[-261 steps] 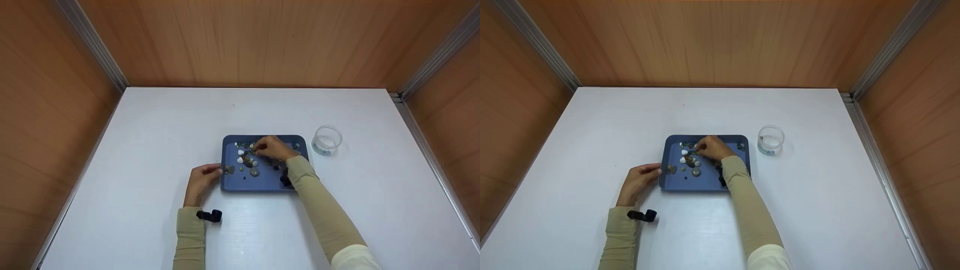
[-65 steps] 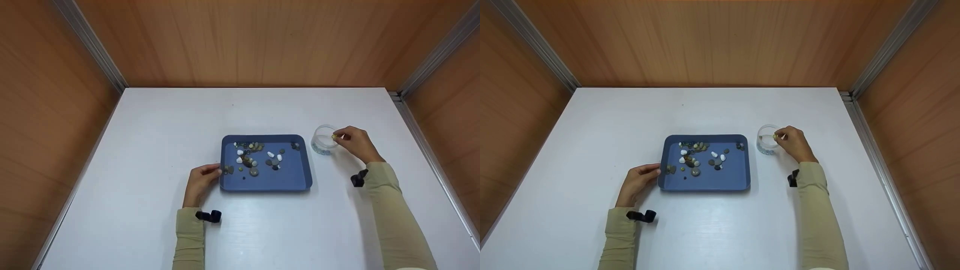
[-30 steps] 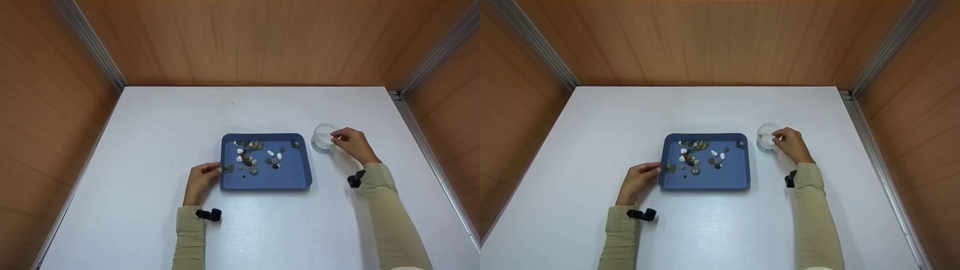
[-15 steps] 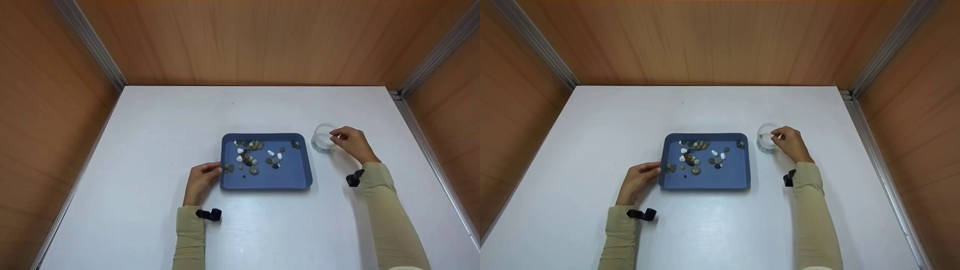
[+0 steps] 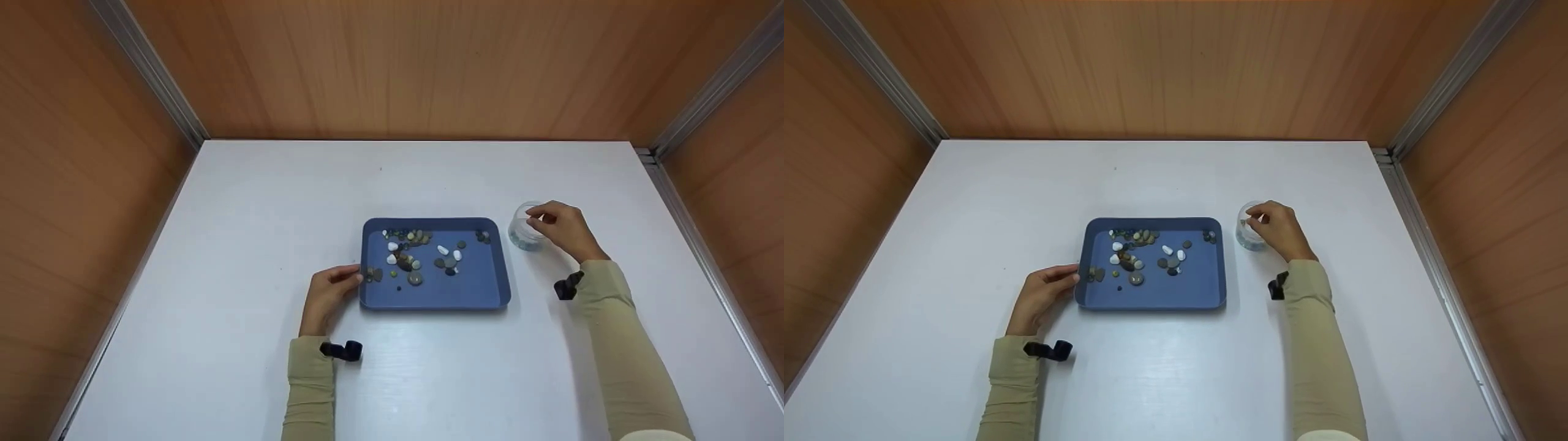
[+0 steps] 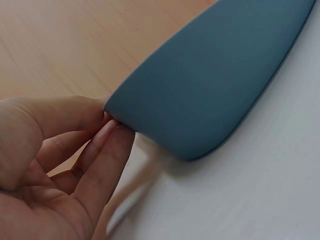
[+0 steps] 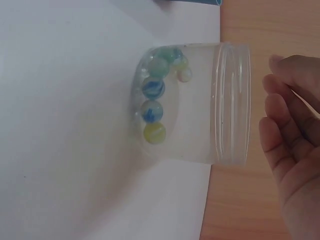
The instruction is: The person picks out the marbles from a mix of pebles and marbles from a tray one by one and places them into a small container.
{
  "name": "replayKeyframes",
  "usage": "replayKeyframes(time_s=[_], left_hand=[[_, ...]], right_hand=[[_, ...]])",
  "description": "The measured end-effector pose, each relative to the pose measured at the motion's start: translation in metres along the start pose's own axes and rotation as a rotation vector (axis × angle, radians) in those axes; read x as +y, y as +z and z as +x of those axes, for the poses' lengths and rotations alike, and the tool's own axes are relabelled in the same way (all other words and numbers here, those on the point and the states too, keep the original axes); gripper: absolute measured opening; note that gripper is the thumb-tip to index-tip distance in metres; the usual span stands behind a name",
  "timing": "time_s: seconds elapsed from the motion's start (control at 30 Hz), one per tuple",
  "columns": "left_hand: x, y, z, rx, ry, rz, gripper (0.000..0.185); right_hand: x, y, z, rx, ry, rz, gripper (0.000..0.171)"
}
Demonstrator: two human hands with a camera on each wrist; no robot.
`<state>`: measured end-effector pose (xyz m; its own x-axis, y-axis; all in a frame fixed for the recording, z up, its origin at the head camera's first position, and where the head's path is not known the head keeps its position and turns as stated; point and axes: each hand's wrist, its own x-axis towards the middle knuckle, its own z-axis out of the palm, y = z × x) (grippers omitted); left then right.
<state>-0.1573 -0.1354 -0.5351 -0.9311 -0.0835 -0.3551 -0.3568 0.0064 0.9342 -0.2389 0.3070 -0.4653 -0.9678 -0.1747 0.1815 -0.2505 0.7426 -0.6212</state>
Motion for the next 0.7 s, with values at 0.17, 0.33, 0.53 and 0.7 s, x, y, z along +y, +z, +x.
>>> replayKeyframes(time_s=[0.17,0.33,0.53,0.7], left_hand=[[0.001,0.0,-0.001,-0.001,-0.006,-0.008,0.029],[0.0,0.001,-0.001,0.008,0.004,0.01,0.028],[0.0,0.0,0.0,0.011,-0.003,0.028,0.028],[0.0,0.0,-0.001,0.016,-0.007,0.037,0.028]], right_hand=[[-0.005,0.005,0.005,-0.019,-0.006,0.015,0.021],[-0.014,0.009,0.01,-0.045,-0.015,0.023,0.021],[-0.027,0.016,0.015,-0.074,-0.028,0.041,0.02],[-0.039,0.025,0.021,-0.104,-0.045,0.059,0.019]])
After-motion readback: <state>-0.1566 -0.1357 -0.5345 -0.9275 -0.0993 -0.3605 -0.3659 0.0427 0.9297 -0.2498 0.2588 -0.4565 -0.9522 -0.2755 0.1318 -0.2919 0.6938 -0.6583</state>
